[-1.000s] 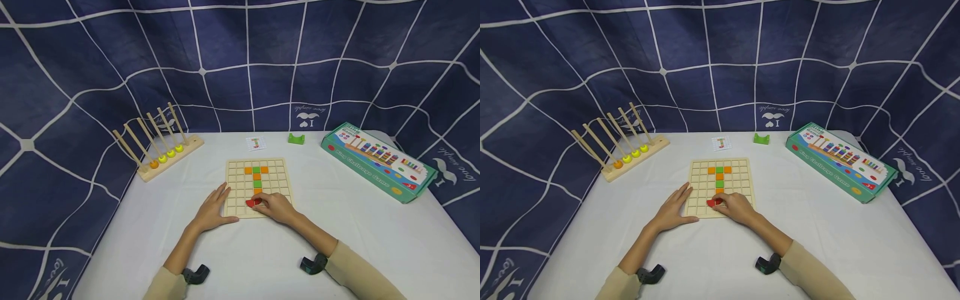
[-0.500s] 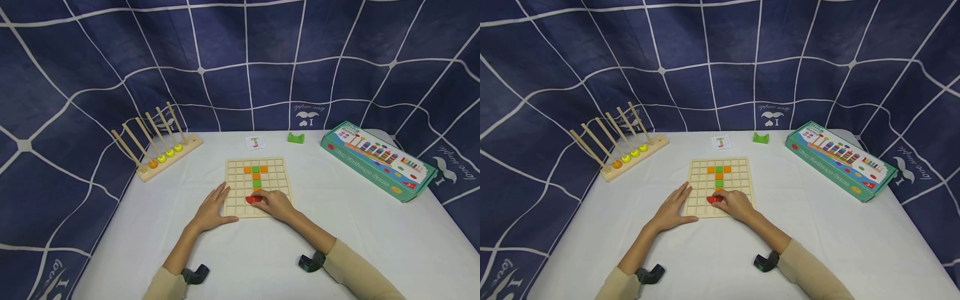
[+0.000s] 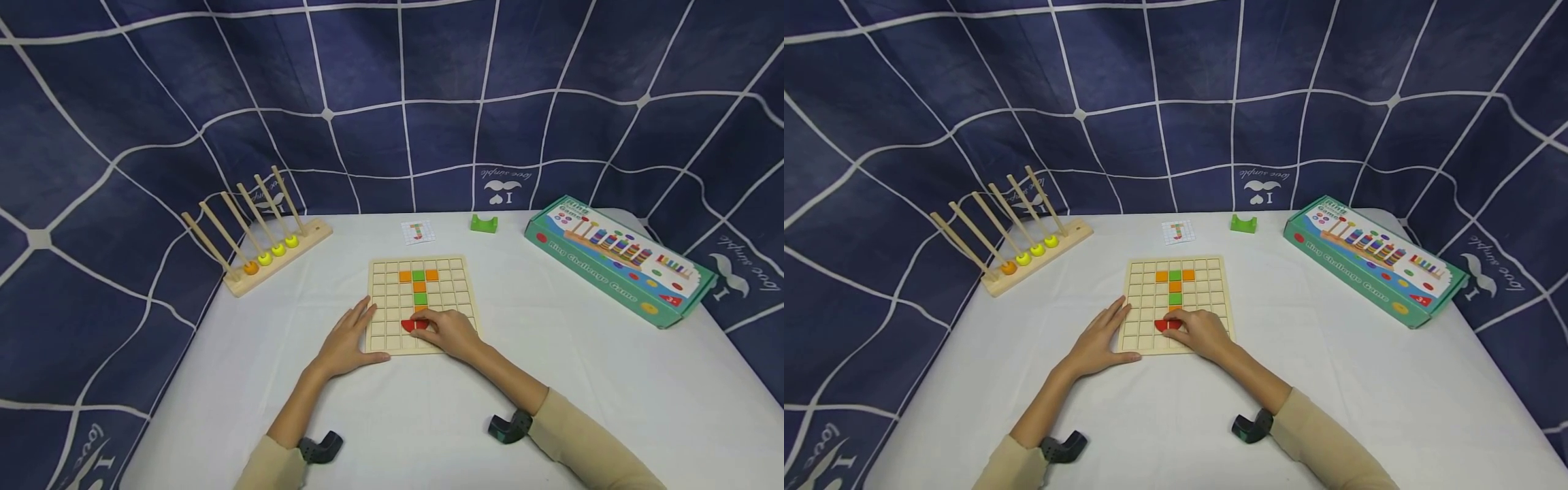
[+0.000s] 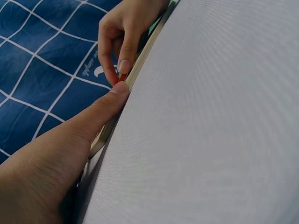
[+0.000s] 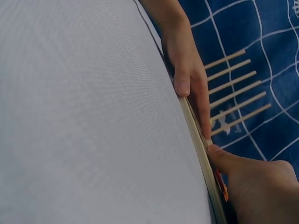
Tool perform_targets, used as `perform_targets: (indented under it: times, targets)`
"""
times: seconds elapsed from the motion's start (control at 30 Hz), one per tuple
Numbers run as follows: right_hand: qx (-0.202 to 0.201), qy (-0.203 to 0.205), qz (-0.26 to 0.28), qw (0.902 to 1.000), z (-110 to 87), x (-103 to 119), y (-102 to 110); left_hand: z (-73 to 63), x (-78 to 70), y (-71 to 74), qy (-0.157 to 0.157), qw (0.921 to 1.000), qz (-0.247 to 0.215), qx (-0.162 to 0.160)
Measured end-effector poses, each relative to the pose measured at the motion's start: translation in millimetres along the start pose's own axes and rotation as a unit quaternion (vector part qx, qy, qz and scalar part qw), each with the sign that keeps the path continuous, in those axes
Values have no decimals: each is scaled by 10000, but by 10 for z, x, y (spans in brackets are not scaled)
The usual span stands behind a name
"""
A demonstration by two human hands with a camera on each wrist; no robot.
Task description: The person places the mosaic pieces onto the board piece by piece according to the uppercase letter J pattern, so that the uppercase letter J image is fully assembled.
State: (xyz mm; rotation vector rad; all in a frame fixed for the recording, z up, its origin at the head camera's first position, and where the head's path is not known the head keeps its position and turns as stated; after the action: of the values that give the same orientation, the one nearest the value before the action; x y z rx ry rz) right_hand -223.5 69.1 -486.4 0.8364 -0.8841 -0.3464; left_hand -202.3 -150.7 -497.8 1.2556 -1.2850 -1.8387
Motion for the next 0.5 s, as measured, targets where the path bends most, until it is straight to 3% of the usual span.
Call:
perform_targets:
  times: [0.5]
  targets:
    - [77, -36, -72, 9999, 2, 6, 1, 2, 11, -13, -13, 10000, 13, -15]
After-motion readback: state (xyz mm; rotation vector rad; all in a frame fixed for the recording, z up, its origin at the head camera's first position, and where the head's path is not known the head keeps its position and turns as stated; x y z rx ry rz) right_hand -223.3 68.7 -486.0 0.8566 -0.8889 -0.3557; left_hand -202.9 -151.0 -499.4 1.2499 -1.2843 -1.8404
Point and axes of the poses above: each hand's wrist, its own z-axis towards the middle knuckle, its own y-axis out of the back of the hand, x = y × z, the point moved 4 cm from there along z, towards the middle knuckle, and after that the axes turned 6 degrees about z, right-handed, at the moved point
